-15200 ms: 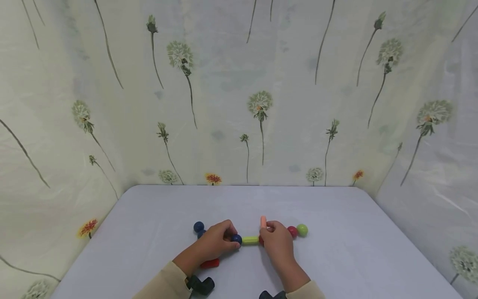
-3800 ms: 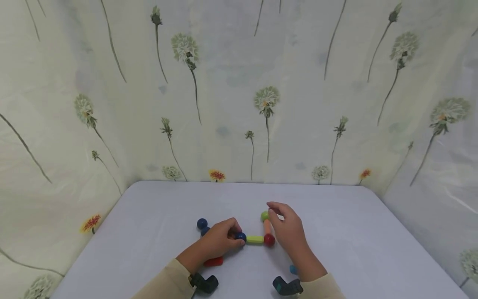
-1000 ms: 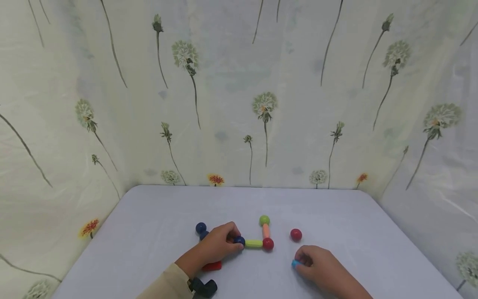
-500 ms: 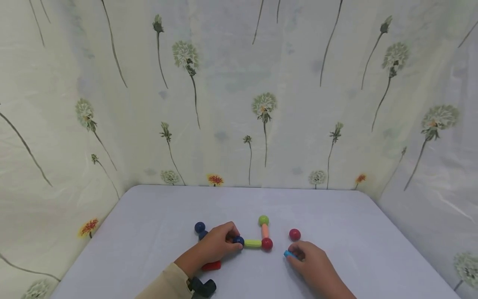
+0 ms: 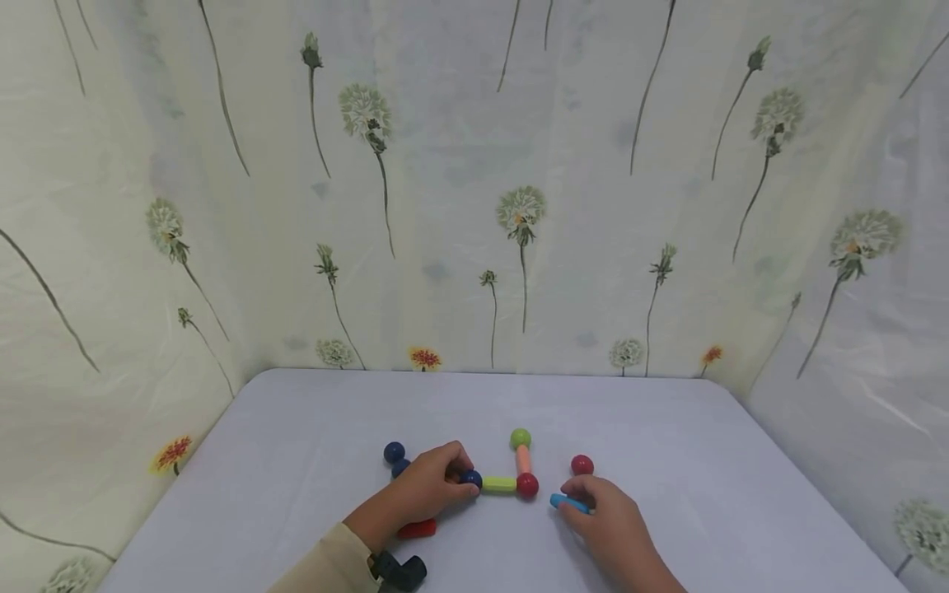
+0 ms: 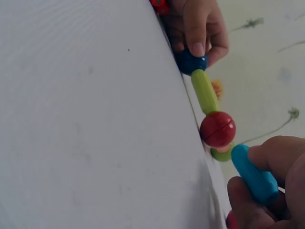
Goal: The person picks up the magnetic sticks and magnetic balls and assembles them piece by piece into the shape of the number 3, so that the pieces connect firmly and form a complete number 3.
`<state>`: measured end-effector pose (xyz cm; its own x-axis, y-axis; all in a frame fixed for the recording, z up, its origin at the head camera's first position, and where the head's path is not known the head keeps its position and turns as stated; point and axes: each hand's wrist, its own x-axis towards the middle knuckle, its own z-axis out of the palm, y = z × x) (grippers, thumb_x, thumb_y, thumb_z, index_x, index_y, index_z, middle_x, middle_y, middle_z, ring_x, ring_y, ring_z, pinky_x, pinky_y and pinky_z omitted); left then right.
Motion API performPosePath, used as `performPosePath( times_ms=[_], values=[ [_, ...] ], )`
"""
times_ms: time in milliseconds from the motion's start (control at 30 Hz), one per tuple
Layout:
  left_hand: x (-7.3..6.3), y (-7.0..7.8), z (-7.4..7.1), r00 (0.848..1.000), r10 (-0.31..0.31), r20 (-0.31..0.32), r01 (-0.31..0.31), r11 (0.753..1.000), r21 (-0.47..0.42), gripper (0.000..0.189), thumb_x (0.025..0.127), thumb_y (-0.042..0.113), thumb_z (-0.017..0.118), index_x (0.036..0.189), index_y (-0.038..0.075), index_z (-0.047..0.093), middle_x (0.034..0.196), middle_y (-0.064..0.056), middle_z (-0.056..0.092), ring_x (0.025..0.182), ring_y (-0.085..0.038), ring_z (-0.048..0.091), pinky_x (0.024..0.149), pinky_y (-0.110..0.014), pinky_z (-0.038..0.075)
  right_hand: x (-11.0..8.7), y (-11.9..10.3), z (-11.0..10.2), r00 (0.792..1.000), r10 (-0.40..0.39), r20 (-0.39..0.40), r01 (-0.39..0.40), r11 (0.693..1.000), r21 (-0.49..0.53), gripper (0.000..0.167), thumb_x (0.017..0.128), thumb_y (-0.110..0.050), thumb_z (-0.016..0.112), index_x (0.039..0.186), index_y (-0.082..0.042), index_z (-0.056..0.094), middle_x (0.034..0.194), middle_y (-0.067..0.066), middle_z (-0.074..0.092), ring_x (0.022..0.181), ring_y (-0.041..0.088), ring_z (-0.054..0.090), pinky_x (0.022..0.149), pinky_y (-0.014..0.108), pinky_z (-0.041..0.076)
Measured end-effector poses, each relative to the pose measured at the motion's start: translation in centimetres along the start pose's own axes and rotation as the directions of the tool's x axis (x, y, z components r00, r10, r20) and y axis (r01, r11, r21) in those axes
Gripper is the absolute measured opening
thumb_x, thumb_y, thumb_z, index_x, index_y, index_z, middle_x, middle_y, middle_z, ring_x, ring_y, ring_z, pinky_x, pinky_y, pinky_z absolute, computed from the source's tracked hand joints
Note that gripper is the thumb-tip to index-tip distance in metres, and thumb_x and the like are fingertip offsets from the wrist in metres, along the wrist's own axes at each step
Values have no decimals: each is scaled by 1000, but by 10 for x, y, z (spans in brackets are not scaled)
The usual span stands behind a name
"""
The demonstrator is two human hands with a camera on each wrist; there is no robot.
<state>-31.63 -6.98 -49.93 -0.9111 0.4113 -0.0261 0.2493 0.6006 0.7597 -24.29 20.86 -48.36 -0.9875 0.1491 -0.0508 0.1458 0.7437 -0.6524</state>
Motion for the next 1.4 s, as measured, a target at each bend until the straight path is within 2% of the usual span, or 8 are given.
performPosePath(
  times_ms=[333,600,800,1033,1200,1400],
  values=[
    [0,-2,-2,1000,7,3,-7,1000,-2,26,91,32,84,105,26,62,100,12,67,93,-10,60,86,-37,53,-4,-13,8,995,-13,-94,22,995,97,19,92,-29,81,104,-16,74,99,-3,72,91,17,62,81,36,59],
    [0,0,-2,1000,-16,-3,16,1000,-3,27,90,32,84,106,26,62,100,11,67,93,-11,60,86,-38,53,0,-19,9,992,-12,-125,22,996,83,21,91,-28,83,104,-15,75,100,0,72,93,19,62,79,36,58],
    [0,1,-4,1000,-11,-7,11,1000,1,27,91,32,84,105,26,62,98,11,66,92,-11,60,85,-37,53,8,-25,10,989,-26,-143,39,995,87,20,92,-27,82,104,-14,73,99,1,71,90,18,62,76,34,58],
    [0,0,-3,1000,-19,3,19,1000,-7,26,91,32,83,105,27,62,98,11,67,92,-11,61,86,-37,53,17,-38,12,985,-31,-172,47,995,90,17,92,-25,81,104,-14,74,98,1,73,89,17,63,76,34,58],
    [0,0,-2,1000,-12,6,12,1000,0,27,91,32,84,105,27,62,99,12,67,92,-10,60,85,-36,53,24,-44,16,984,-10,-176,37,988,149,17,93,-22,79,106,-13,73,98,2,71,90,19,62,77,33,57],
    [0,-1,-4,1000,6,6,-6,1000,1,26,90,33,84,104,28,62,101,13,68,93,-8,61,86,-35,53,32,-53,18,985,1,-170,30,982,185,20,92,-15,74,111,-9,70,109,7,72,99,23,65,85,41,60]
  ],
)
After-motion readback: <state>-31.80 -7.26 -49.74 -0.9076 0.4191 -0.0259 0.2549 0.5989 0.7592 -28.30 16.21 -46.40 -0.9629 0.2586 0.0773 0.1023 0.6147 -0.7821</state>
